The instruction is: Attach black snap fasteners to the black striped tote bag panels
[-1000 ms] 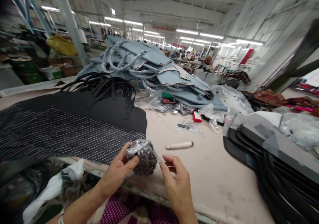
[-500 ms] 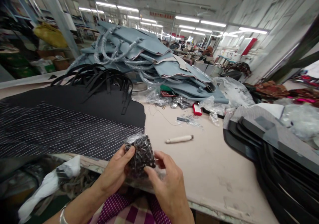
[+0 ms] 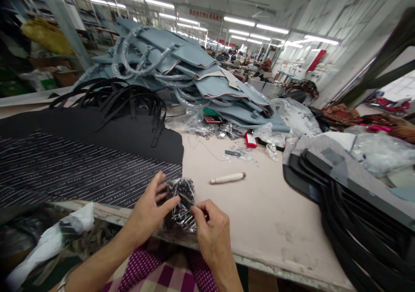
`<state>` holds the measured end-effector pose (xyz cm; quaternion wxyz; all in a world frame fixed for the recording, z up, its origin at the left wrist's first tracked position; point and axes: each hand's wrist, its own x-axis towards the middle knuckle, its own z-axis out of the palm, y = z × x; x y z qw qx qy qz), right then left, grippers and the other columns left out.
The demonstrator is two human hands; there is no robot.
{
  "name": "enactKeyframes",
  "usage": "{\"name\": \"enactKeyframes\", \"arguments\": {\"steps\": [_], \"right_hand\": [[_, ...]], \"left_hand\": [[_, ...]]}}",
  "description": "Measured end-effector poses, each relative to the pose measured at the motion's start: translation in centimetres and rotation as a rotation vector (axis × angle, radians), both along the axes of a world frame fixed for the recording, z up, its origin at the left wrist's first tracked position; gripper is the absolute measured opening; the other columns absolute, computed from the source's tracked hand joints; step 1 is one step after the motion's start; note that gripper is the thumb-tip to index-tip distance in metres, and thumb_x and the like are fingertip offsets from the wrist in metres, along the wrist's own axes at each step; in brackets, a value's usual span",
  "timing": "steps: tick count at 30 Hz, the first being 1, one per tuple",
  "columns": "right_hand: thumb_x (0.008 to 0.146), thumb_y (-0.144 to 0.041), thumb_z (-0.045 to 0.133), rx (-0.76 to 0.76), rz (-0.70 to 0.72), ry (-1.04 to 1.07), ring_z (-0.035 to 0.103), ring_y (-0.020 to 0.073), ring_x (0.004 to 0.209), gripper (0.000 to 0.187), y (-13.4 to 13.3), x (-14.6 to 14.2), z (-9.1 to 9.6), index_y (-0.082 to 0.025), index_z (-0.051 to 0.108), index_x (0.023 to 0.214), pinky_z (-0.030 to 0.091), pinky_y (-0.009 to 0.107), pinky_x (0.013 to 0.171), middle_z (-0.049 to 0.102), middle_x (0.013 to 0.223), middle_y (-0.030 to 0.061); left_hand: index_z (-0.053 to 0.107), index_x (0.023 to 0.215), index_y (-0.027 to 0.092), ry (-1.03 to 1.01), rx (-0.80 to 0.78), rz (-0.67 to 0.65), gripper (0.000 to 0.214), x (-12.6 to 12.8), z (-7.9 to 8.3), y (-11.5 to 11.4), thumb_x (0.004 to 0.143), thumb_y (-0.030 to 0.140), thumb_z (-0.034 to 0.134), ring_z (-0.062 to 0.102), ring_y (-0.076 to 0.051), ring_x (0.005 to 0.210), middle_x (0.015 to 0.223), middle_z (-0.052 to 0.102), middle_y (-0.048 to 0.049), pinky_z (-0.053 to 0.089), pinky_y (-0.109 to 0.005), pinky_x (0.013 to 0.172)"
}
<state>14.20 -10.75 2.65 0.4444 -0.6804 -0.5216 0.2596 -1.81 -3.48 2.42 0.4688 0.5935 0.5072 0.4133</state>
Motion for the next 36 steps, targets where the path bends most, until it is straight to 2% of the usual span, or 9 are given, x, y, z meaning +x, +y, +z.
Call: {"name": "enactKeyframes", "arguments": {"steps": [2, 4, 7, 13, 18, 21, 24, 30, 36], "right_hand": [[0.089, -0.038, 0.058, -0.006, -0.003, 0.027, 0.055, 0.0133, 0.057, 0.026, 0.2, 0.0, 0.1, -0.019, 0.064, 0.072, 0.041, 0.023, 0.057, 0.063, 0.062, -0.0018], [0.087, -0.039, 0.058, -0.028, -0.003, 0.054, 0.054, 0.0133, 0.057, 0.027, 0.5, 0.1, 0.2, -0.019, 0.064, 0.071, 0.041, 0.023, 0.057, 0.062, 0.062, -0.0018], [0.085, -0.039, 0.061, -0.071, -0.003, 0.081, 0.053, 0.0136, 0.058, 0.027, 0.7, 0.3, 0.3, -0.018, 0.063, 0.069, 0.04, 0.024, 0.058, 0.06, 0.061, -0.0019], [0.085, -0.038, 0.061, -0.084, 0.005, 0.154, 0.056, 0.0148, 0.063, 0.025, 0.9, 0.3, 0.1, -0.017, 0.064, 0.072, 0.043, 0.025, 0.062, 0.065, 0.065, 0.0], [0.082, -0.039, 0.064, -0.079, -0.016, 0.272, 0.057, 0.0151, 0.064, 0.023, 0.9, 0.4, -0.5, -0.016, 0.067, 0.08, 0.043, 0.025, 0.06, 0.066, 0.068, 0.0011], [0.079, -0.04, 0.065, -0.15, -0.037, 0.292, 0.057, 0.0159, 0.06, 0.043, 0.9, 0.8, -0.6, -0.012, 0.067, 0.11, 0.043, 0.026, 0.056, 0.066, 0.068, 0.0005], [0.081, -0.037, 0.06, -0.226, 0.02, 0.126, 0.061, 0.0183, 0.064, 0.036, 1.0, 1.1, 0.1, -0.014, 0.073, 0.106, 0.044, 0.029, 0.061, 0.071, 0.071, 0.003], [0.081, -0.019, 0.057, -0.28, 0.046, -0.255, 0.065, 0.0183, 0.063, 0.019, 1.5, 0.7, 1.6, -0.021, 0.075, 0.074, 0.039, 0.027, 0.061, 0.073, 0.068, 0.0019], [0.083, -0.016, 0.059, -0.135, -0.015, -0.592, 0.066, 0.0177, 0.062, 0.013, 1.1, 0.0, 0.0, -0.019, 0.07, 0.075, 0.036, 0.027, 0.06, 0.073, 0.072, 0.0033]], "left_hand": [[0.058, 0.123, 0.02, 0.243, 0.296, -0.045, 0.048, -0.1, 0.7, 0.1, 0.078, 0.028, 0.07, 0.047, -0.03, 0.127, 0.139, 0.051, -0.012, 0.038, -0.05, 0.108], [0.066, 0.105, 0.02, 0.406, 0.471, -0.236, 0.025, 0.0, 1.4, 0.2, 0.08, 0.019, 0.066, 0.047, -0.028, 0.122, 0.125, 0.059, -0.0086, 0.04, -0.047, 0.106], [0.069, 0.1, 0.018, 0.529, 0.515, -0.416, 0.018, 0.6, 2.4, 0.3, 0.082, 0.015, 0.066, 0.052, -0.025, 0.107, 0.108, 0.063, -0.0077, 0.047, -0.042, 0.094], [0.07, 0.081, 0.019, 0.667, 0.507, -0.499, 0.009, 1.9, 2.8, 0.1, 0.084, 0.013, 0.063, 0.052, -0.024, 0.098, 0.096, 0.063, -0.005, 0.047, -0.041, 0.09], [0.067, 0.087, 0.018, 0.576, 0.436, -0.391, 0.012, 1.9, 1.8, 0.4, 0.079, 0.009, 0.062, 0.055, -0.025, 0.104, 0.103, 0.065, -0.0064, 0.048, -0.043, 0.094], [0.053, 0.128, 0.013, 0.503, 0.426, -0.258, 0.057, 1.7, 0.5, 1.3, 0.072, 0.015, 0.067, 0.038, -0.031, 0.135, 0.144, 0.044, -0.0163, 0.034, -0.049, 0.114], [0.032, 0.145, 0.008, 0.476, 0.254, -0.282, 0.084, 1.7, -0.6, 2.1, 0.071, 0.026, 0.068, 0.03, -0.031, 0.143, 0.153, 0.033, -0.0211, 0.027, -0.05, 0.118], [0.039, 0.141, 0.011, 0.374, 0.137, -0.284, 0.076, 2.2, -1.3, 2.2, 0.07, 0.024, 0.063, 0.039, -0.027, 0.136, 0.144, 0.044, -0.0153, 0.03, -0.045, 0.118], [0.048, 0.128, 0.016, 0.27, 0.214, -0.227, 0.059, 3.1, -2.4, 1.5, 0.07, 0.017, 0.057, 0.038, -0.024, 0.134, 0.138, 0.043, -0.012, 0.027, -0.046, 0.119]]}}
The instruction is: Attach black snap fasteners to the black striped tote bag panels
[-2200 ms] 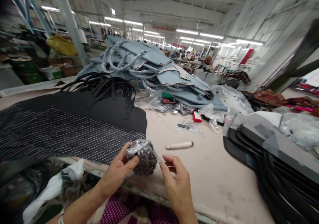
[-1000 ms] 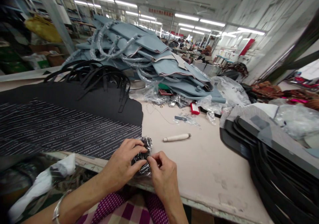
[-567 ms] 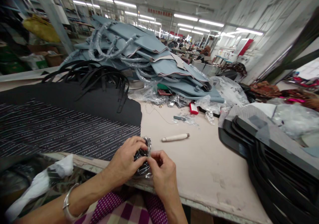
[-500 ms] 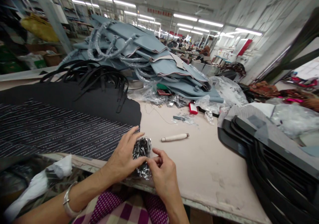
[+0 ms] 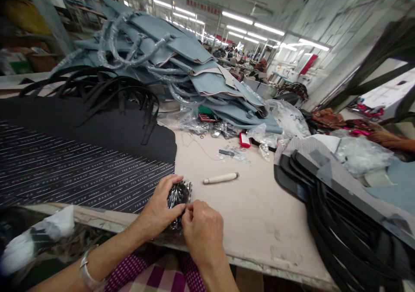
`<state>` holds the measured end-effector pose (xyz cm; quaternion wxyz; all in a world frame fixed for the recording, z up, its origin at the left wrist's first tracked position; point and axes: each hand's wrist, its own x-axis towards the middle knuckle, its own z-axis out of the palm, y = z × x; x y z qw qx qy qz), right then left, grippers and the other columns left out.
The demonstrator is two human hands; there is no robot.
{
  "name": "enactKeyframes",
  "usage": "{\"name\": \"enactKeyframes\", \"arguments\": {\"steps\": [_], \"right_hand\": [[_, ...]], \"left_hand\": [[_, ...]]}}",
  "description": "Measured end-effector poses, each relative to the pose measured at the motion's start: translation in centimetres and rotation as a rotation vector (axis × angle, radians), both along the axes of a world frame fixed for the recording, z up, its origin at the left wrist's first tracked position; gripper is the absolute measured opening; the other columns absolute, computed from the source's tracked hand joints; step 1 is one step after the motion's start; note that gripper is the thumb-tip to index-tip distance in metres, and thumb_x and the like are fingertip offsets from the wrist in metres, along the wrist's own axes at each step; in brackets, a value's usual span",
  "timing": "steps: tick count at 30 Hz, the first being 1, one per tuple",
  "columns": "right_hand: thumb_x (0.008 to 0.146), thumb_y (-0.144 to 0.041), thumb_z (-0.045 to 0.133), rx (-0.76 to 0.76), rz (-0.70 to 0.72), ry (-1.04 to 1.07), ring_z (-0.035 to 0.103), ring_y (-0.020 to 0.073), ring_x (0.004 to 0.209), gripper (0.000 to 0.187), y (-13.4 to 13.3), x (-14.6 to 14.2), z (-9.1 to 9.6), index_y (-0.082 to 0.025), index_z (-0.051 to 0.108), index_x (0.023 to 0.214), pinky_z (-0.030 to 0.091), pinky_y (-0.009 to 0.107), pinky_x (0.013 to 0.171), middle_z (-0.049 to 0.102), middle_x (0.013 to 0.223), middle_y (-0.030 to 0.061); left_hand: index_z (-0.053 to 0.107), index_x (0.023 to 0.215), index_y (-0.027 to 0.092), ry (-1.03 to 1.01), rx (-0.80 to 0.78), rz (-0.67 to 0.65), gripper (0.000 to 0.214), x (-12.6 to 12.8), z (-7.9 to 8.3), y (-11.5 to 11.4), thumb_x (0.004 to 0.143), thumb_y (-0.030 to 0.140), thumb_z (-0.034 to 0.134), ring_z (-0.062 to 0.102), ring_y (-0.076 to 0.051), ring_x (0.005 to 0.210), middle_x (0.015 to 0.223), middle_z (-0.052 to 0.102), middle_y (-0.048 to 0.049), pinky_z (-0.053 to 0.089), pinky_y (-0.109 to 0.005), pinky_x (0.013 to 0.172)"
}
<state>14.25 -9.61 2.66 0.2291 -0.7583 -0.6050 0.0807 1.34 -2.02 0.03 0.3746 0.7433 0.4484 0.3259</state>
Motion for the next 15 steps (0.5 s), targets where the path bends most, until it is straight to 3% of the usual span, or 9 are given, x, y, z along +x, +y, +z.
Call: {"name": "enactKeyframes", "arguments": {"steps": [10, 15], "right_hand": [[0.081, -0.015, 0.064, 0.045, -0.045, -0.086, 0.066, 0.0178, 0.065, 0.007, 0.5, -0.1, -0.7, -0.019, 0.068, 0.076, 0.036, 0.027, 0.061, 0.072, 0.073, 0.0023], [0.082, -0.014, 0.058, 0.049, -0.147, -0.075, 0.067, 0.02, 0.067, 0.012, 1.4, 0.5, -2.0, -0.016, 0.067, 0.075, 0.039, 0.028, 0.062, 0.072, 0.074, 0.0069]], "left_hand": [[0.049, 0.125, 0.017, -0.005, 0.054, 0.084, 0.056, 0.8, -0.7, -0.5, 0.07, 0.016, 0.057, 0.041, -0.026, 0.13, 0.134, 0.045, -0.0115, 0.031, -0.049, 0.117], [0.051, 0.121, 0.015, 0.01, 0.11, 0.138, 0.052, 1.0, -0.6, -0.8, 0.07, 0.015, 0.056, 0.044, -0.028, 0.126, 0.132, 0.047, -0.0128, 0.033, -0.052, 0.115]]}}
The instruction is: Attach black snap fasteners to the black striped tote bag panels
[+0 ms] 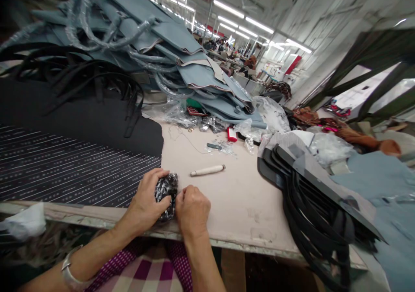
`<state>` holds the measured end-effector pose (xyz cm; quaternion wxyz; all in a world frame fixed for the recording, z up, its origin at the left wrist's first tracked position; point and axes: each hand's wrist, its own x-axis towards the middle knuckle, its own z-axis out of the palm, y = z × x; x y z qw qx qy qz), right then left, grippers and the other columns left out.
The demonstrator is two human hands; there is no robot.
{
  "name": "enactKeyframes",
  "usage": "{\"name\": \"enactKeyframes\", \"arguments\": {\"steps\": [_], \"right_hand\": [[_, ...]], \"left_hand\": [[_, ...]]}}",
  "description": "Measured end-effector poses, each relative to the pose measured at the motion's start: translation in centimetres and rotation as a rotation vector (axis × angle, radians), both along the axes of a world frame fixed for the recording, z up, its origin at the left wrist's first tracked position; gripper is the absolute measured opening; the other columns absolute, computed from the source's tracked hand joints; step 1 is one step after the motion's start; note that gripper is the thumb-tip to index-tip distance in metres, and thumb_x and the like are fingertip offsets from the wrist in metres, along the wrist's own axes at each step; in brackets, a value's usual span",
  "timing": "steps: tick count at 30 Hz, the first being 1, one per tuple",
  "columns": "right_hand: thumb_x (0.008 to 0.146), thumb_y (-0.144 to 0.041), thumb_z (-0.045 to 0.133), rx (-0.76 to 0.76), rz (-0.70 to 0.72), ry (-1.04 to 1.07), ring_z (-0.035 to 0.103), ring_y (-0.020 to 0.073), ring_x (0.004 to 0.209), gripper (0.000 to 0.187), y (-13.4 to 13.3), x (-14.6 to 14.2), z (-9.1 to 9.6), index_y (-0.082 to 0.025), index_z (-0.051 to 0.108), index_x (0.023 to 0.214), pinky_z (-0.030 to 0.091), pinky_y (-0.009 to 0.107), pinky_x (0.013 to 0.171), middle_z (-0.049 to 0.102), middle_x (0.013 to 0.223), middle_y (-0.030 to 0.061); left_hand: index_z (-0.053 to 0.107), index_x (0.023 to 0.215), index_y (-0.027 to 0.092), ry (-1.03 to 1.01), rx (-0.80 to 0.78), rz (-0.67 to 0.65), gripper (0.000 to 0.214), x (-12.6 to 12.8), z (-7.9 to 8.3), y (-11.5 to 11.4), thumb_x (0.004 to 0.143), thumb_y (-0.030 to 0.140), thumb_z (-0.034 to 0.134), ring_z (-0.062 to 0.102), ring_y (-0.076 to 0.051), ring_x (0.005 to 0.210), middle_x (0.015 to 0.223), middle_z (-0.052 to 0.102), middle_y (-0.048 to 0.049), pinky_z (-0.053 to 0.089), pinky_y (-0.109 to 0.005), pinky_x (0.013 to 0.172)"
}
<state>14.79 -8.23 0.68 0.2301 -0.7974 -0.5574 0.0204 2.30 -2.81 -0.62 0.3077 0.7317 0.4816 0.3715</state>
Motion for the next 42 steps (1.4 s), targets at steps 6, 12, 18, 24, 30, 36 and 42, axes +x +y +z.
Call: {"name": "enactKeyframes", "arguments": {"steps": [6, 12, 18, 24, 30, 36, 42], "right_hand": [[0.085, -0.019, 0.058, 0.042, 0.03, 0.102, 0.068, 0.0148, 0.068, 0.019, 0.1, 1.4, 0.3, -0.017, 0.065, 0.103, 0.048, 0.023, 0.067, 0.074, 0.084, 0.0029], [0.091, -0.016, 0.046, 0.151, 0.195, 0.079, 0.068, 0.019, 0.085, 0.026, -0.4, 1.1, 0.7, -0.015, 0.063, 0.111, 0.049, 0.029, 0.079, 0.072, 0.097, 0.0082], [0.089, -0.011, 0.05, 0.159, 0.311, -0.042, 0.066, 0.02, 0.088, 0.03, 0.6, 1.0, 1.0, -0.015, 0.063, 0.115, 0.048, 0.028, 0.082, 0.071, 0.095, 0.0085], [0.092, -0.013, 0.05, 0.229, 0.295, -0.085, 0.063, 0.018, 0.073, 0.02, 1.3, 1.3, 0.7, -0.016, 0.07, 0.092, 0.044, 0.026, 0.072, 0.069, 0.077, 0.0061], [0.09, -0.015, 0.05, 0.238, 0.236, -0.03, 0.065, 0.0178, 0.072, 0.02, 1.3, 1.4, 0.4, -0.017, 0.07, 0.089, 0.043, 0.025, 0.07, 0.07, 0.078, 0.0064], [0.085, -0.017, 0.052, 0.18, 0.049, 0.104, 0.068, 0.0163, 0.066, 0.017, 1.5, 2.1, -0.2, -0.017, 0.069, 0.087, 0.045, 0.024, 0.066, 0.074, 0.078, 0.0049], [0.082, -0.019, 0.053, 0.148, 0.014, 0.235, 0.068, 0.0174, 0.065, 0.016, 1.9, 2.7, 0.5, -0.017, 0.069, 0.087, 0.049, 0.027, 0.064, 0.074, 0.076, 0.0048]], "left_hand": [[0.046, 0.127, 0.018, -0.034, -0.023, -0.034, 0.049, -0.8, -0.5, -0.1, 0.079, 0.021, 0.054, 0.041, -0.026, 0.133, 0.137, 0.045, -0.0128, 0.031, -0.051, 0.117], [0.048, 0.126, 0.016, 0.113, 0.083, -0.045, 0.048, -1.3, 0.3, 0.2, 0.08, 0.024, 0.06, 0.037, -0.03, 0.138, 0.145, 0.04, -0.0173, 0.033, -0.052, 0.116], [0.053, 0.126, 0.012, 0.331, 0.287, -0.123, 0.051, -0.3, 2.6, 1.8, 0.077, 0.018, 0.063, 0.036, -0.036, 0.138, 0.145, 0.042, -0.0214, 0.035, -0.054, 0.114], [0.053, 0.129, 0.008, 0.401, 0.362, -0.182, 0.05, 0.8, 2.6, 2.5, 0.08, 0.013, 0.058, 0.045, -0.035, 0.131, 0.14, 0.049, -0.0218, 0.04, -0.051, 0.111], [0.052, 0.13, 0.01, 0.385, 0.401, -0.167, 0.051, 0.7, 3.0, 2.6, 0.08, 0.005, 0.047, 0.048, -0.03, 0.13, 0.14, 0.051, -0.0181, 0.042, -0.047, 0.111], [0.054, 0.128, 0.013, 0.353, 0.318, -0.191, 0.058, -0.7, 3.7, 3.4, 0.073, -0.002, 0.042, 0.047, -0.027, 0.132, 0.143, 0.049, -0.0151, 0.042, -0.044, 0.112], [0.055, 0.122, 0.013, 0.176, 0.166, -0.129, 0.053, -1.5, 2.3, 3.3, 0.073, 0.001, 0.04, 0.049, -0.023, 0.131, 0.137, 0.054, -0.0134, 0.04, -0.041, 0.114]]}}
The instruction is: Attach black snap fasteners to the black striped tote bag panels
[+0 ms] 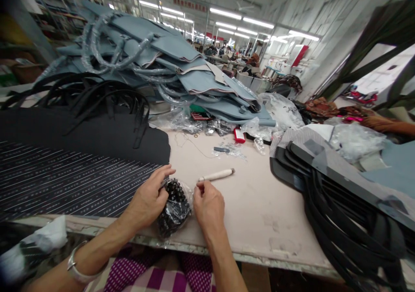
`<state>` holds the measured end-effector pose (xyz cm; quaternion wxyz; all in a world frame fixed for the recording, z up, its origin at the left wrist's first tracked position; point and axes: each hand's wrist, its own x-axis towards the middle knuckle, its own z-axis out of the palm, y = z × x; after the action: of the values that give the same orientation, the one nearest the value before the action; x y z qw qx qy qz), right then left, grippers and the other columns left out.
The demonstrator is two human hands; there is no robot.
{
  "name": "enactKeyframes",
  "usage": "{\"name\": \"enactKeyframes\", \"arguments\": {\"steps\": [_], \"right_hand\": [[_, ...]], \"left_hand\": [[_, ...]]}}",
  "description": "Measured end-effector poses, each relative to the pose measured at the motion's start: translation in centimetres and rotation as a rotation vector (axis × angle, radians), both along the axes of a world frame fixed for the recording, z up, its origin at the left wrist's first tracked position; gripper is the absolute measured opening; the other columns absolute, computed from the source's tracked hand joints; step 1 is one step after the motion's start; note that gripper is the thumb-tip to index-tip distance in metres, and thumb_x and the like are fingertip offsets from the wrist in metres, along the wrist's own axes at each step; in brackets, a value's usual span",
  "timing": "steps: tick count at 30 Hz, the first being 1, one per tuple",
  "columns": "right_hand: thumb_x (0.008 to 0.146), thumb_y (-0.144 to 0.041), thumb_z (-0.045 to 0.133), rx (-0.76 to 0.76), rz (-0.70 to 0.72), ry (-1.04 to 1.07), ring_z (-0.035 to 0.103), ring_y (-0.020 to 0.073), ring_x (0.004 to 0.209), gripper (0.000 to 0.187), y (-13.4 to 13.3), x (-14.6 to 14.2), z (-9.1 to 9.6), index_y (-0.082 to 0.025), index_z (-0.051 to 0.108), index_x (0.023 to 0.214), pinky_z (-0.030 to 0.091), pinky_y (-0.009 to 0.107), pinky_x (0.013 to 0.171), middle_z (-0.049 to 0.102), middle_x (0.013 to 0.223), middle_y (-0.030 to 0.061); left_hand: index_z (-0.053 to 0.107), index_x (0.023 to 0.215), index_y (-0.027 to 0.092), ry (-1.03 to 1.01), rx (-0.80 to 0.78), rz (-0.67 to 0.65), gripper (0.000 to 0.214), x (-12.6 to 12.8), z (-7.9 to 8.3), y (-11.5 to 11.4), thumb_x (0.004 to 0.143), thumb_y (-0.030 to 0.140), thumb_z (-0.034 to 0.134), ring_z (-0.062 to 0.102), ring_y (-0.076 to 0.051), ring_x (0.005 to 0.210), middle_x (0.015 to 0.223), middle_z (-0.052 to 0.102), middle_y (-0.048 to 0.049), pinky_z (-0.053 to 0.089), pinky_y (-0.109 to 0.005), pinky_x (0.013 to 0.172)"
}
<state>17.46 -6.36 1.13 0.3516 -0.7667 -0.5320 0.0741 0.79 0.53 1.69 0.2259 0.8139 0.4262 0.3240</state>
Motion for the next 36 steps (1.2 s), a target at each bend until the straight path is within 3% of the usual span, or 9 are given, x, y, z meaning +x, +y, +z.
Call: {"name": "enactKeyframes", "arguments": {"steps": [4, 6, 8, 11, 15, 22, 25, 29, 36], "right_hand": [[0.085, -0.02, 0.054, 0.102, 0.187, 0.095, 0.067, 0.017, 0.083, 0.02, -0.7, -1.5, 3.0, -0.018, 0.068, 0.099, 0.051, 0.026, 0.075, 0.073, 0.094, 0.0067], [0.087, -0.017, 0.053, 0.025, 0.326, 0.139, 0.067, 0.0165, 0.081, 0.021, -0.7, -2.7, 4.3, -0.02, 0.07, 0.098, 0.05, 0.026, 0.075, 0.074, 0.092, 0.0049], [0.087, -0.017, 0.054, -0.131, 0.353, 0.077, 0.069, 0.0189, 0.082, 0.021, -0.4, -3.6, 4.8, -0.02, 0.072, 0.099, 0.049, 0.028, 0.075, 0.075, 0.091, 0.0061], [0.089, -0.025, 0.057, -0.271, 0.264, -0.062, 0.07, 0.0254, 0.088, 0.022, 0.7, -4.2, 4.4, -0.017, 0.072, 0.104, 0.047, 0.033, 0.077, 0.075, 0.095, 0.0132], [0.09, -0.027, 0.056, -0.322, 0.301, -0.039, 0.07, 0.0276, 0.089, 0.026, 2.0, -3.6, 4.0, -0.014, 0.071, 0.106, 0.046, 0.034, 0.077, 0.075, 0.097, 0.0175], [0.078, -0.022, 0.063, -0.312, 0.409, 0.203, 0.07, 0.0225, 0.091, 0.031, 3.1, -2.3, 3.4, -0.018, 0.071, 0.108, 0.049, 0.031, 0.081, 0.077, 0.1, 0.0091], [0.073, -0.023, 0.068, -0.303, 0.382, 0.354, 0.07, 0.0202, 0.083, 0.031, 3.4, -2.0, 2.4, -0.015, 0.071, 0.103, 0.051, 0.029, 0.074, 0.076, 0.092, 0.0071], [0.066, -0.024, 0.074, -0.264, 0.311, 0.507, 0.068, 0.0186, 0.085, 0.046, 3.5, -2.0, 1.3, -0.012, 0.065, 0.109, 0.053, 0.029, 0.075, 0.074, 0.095, 0.0078], [0.062, -0.027, 0.078, -0.218, 0.306, 0.623, 0.065, 0.0177, 0.082, 0.055, 2.8, -2.2, 2.2, -0.016, 0.06, 0.113, 0.051, 0.031, 0.076, 0.07, 0.091, 0.0038]], "left_hand": [[0.061, 0.106, 0.014, -0.042, -0.036, 0.044, 0.034, -0.2, -0.2, 0.3, 0.077, 0.009, 0.044, 0.057, -0.025, 0.119, 0.124, 0.061, -0.0136, 0.046, -0.043, 0.107], [0.064, 0.097, 0.016, -0.045, -0.065, 0.024, 0.025, -0.4, 0.0, 0.6, 0.079, 0.013, 0.047, 0.06, -0.024, 0.112, 0.117, 0.064, -0.0126, 0.047, -0.043, 0.103], [0.065, 0.09, 0.018, -0.058, -0.102, 0.009, 0.019, -0.5, 0.2, 1.0, 0.081, 0.017, 0.049, 0.062, -0.023, 0.103, 0.109, 0.067, -0.0103, 0.05, -0.04, 0.097], [0.065, 0.084, 0.02, -0.063, -0.143, 0.008, 0.016, -0.7, 0.3, 1.4, 0.082, 0.02, 0.049, 0.064, -0.02, 0.089, 0.094, 0.068, -0.0059, 0.051, -0.035, 0.086], [0.063, 0.082, 0.022, -0.062, -0.193, 0.009, 0.017, -0.7, 0.3, 1.3, 0.085, 0.023, 0.046, 0.063, -0.02, 0.083, 0.085, 0.067, -0.003, 0.048, -0.033, 0.079], [0.057, 0.086, 0.023, -0.146, -0.287, -0.038, 0.016, -0.8, 0.1, 0.7, 0.089, 0.026, 0.042, 0.062, -0.019, 0.077, 0.08, 0.064, 0.0001, 0.046, -0.031, 0.074], [0.057, 0.089, 0.021, -0.225, -0.306, -0.043, 0.018, -0.9, -0.3, 0.4, 0.091, 0.029, 0.04, 0.062, -0.019, 0.082, 0.083, 0.065, -0.0013, 0.048, -0.031, 0.078], [0.057, 0.093, 0.02, -0.322, -0.311, -0.041, 0.021, -1.0, -0.5, 0.1, 0.093, 0.031, 0.04, 0.063, -0.019, 0.087, 0.089, 0.066, -0.0027, 0.049, -0.032, 0.083], [0.056, 0.088, 0.02, -0.44, -0.277, -0.126, 0.014, -1.4, -0.7, 0.2, 0.093, 0.025, 0.044, 0.058, -0.018, 0.094, 0.093, 0.061, -0.0033, 0.046, -0.032, 0.089]]}}
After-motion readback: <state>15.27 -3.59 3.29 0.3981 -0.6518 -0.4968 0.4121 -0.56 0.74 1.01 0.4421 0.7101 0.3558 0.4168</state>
